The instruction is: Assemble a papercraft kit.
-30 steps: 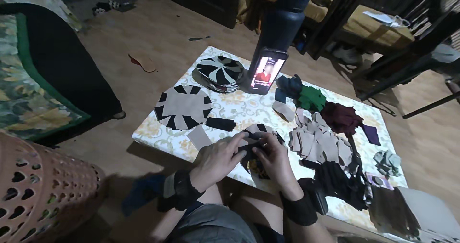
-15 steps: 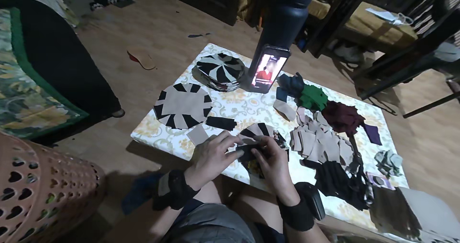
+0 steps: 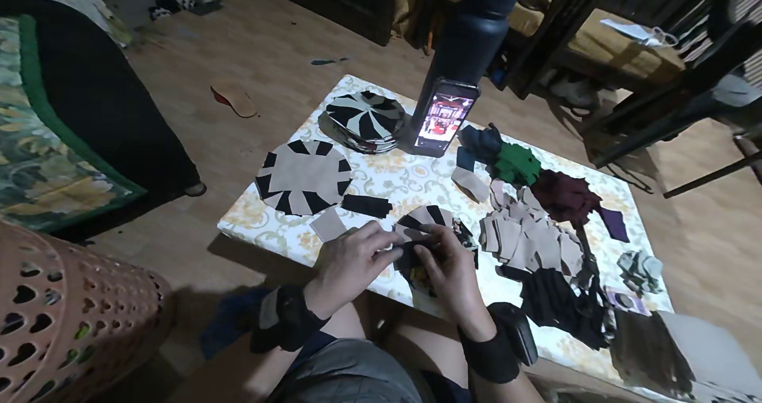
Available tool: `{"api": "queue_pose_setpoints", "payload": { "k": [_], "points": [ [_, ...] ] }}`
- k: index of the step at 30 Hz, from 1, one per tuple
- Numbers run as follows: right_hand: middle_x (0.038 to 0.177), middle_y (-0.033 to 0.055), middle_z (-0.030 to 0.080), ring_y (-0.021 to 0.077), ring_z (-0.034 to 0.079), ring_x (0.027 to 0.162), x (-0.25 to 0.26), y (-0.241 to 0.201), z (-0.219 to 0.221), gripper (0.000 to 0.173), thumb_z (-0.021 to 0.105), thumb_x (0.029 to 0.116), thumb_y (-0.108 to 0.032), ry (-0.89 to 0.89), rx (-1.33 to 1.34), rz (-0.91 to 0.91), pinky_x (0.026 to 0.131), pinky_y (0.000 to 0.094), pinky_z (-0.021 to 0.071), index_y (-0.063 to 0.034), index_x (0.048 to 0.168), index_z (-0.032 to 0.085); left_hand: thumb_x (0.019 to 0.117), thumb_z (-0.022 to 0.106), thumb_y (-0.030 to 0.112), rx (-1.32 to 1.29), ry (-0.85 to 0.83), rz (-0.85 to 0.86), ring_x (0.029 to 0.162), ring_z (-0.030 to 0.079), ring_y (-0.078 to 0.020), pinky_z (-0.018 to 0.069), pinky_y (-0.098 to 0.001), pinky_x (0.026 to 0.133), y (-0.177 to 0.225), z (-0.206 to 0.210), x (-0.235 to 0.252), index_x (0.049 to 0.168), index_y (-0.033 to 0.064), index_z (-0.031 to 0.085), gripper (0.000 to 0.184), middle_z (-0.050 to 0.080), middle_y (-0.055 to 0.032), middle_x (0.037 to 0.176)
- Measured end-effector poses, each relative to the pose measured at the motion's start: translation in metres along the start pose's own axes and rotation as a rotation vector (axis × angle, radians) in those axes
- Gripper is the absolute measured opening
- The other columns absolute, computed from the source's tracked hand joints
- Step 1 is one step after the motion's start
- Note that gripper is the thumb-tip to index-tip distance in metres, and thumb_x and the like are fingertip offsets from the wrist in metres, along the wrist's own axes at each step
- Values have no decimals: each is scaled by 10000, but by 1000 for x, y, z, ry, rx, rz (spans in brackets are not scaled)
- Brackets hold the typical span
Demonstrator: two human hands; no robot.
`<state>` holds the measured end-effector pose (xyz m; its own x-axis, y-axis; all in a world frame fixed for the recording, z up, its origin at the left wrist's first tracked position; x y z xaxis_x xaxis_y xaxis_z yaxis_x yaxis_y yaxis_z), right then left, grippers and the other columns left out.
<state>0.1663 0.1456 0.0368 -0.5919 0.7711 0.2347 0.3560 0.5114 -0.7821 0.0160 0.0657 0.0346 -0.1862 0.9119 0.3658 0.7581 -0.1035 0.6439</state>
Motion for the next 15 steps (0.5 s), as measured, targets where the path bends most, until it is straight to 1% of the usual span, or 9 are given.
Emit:
{"api": "queue_pose_setpoints", "payload": {
  "k": [2, 5, 7, 8, 9, 11, 13, 15],
  "points": [
    [1002, 37, 743, 81, 713, 883, 1, 0, 0, 321, 642, 997, -200, 2, 8, 3, 819, 287, 596, -31, 1269, 626, 952, 680, 401, 38, -65, 6, 781, 674, -230, 559, -460, 659, 3, 6, -1, 1093, 180, 788, 284, 694, -64, 945],
    [977, 47, 738, 94, 711, 857, 0, -1, 0, 317, 645, 994, -190, 26, -21, -10, 798, 295, 598, -27, 1265, 628, 938, 690, 400, 100, -71, 36, 755, 674, -250, 553, -466, 651, 7, 10, -2, 1086, 174, 793, 290, 695, -79, 916],
    [997, 80, 737, 142, 719, 866, -1, -6, -2, 291, 652, 976, -127, 73, -112, -32, 805, 333, 601, -15, 1245, 649, 934, 694, 392, 113, -56, 52, 746, 675, -249, 554, -459, 649, 8, 10, -3, 1079, 171, 796, 283, 696, -80, 904],
    [1019, 104, 736, 184, 724, 875, -1, -9, -4, 282, 656, 960, -91, 104, -182, -47, 802, 373, 606, -6, 1229, 666, 931, 697, 389, 117, -50, 58, 743, 676, -246, 556, -454, 649, 7, 10, -3, 1073, 169, 798, 280, 698, -79, 901],
    [1032, 132, 728, 234, 727, 866, -2, -11, -5, 270, 657, 945, -60, 136, -262, -68, 772, 417, 607, 0, 1207, 679, 929, 696, 390, 124, -43, 63, 737, 676, -244, 555, -449, 646, 7, 10, -3, 1064, 168, 799, 279, 697, -78, 893],
    [1015, 160, 709, 289, 716, 803, -3, -16, -9, 247, 650, 932, -30, 201, -413, -108, 682, 458, 598, -9, 1174, 695, 932, 686, 410, 141, -36, 69, 731, 671, -234, 549, -436, 640, 7, 11, -3, 1052, 183, 798, 280, 690, -68, 877],
    [1011, 147, 709, 280, 712, 793, -4, -19, -16, 233, 638, 942, -36, 239, -472, -123, 667, 445, 596, -33, 1165, 706, 937, 673, 428, 148, -31, 77, 730, 668, -233, 545, -436, 634, 7, 11, -3, 1055, 192, 795, 290, 682, -63, 866],
    [970, 128, 706, 241, 693, 758, -7, -22, -21, 209, 631, 944, -37, 270, -440, -162, 655, 401, 588, -30, 1135, 716, 933, 676, 424, 149, -19, 89, 722, 668, -232, 545, -436, 631, 8, 10, -4, 1049, 185, 796, 291, 683, -63, 858]
  ]
}}
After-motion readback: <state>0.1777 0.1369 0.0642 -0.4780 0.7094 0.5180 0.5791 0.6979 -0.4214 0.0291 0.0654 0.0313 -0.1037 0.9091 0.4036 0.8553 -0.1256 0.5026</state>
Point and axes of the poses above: each hand's wrist, its own x-axis towards the middle knuckle, its own z-axis out of the palm, y = z × x, the point moved 9 cm from there along x, towards the middle knuckle
